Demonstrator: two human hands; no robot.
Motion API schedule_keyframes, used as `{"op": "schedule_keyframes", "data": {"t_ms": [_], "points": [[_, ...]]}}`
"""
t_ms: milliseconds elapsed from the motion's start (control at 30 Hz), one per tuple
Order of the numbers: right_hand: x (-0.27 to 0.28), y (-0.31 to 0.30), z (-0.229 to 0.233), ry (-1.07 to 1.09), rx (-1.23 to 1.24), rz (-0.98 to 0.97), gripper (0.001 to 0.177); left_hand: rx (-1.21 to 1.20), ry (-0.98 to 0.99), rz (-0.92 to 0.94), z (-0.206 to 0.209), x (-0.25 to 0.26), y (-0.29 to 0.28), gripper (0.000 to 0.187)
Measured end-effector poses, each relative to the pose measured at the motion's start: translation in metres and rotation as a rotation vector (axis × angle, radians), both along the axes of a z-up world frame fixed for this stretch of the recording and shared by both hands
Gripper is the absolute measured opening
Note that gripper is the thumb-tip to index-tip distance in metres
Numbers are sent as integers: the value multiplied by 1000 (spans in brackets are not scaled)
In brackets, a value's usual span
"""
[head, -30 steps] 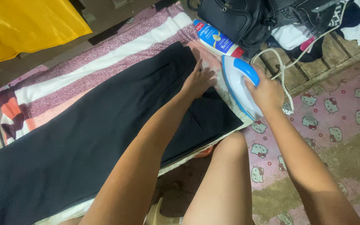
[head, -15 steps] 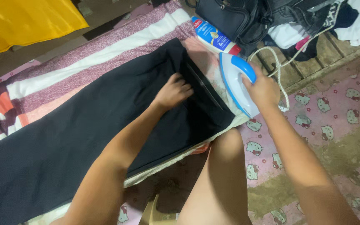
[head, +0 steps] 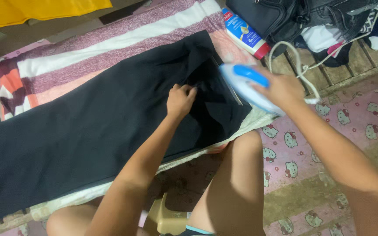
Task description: The person irons a pair of black trousers laid on a wooden bench, then folds them and places them aside. The person then irons a grey t-shirt on the same bench.
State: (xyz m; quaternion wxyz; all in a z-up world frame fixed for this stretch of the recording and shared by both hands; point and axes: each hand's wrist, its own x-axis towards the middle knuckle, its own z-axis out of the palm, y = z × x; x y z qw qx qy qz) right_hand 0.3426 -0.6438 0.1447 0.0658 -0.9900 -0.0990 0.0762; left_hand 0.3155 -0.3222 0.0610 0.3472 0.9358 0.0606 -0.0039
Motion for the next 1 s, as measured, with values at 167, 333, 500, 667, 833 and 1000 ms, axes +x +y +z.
{"op": "schedule_keyframes", "data": {"t_ms": [167, 333, 500, 667, 833, 1000], "points": [[30, 47, -21, -38, 92, 66, 60, 248, -117, -4, 0, 23, -24, 60], [94, 82, -42, -94, 182, -114, 58, 310, 81, -109, -15, 45, -11, 111], [79, 67, -35, -119, 226, -4, 56, 97, 301, -90, -31, 78, 3, 135], [15, 25, -21, 55, 117, 65, 58, 35, 295, -125, -49, 82, 20, 147], [23, 31, -28, 51, 21, 3, 58, 110, 296, -140, -47, 85, 14, 148], [97, 85, -48, -185, 177, -11, 58, 163, 307, -133, -32, 79, 10, 142]]}}
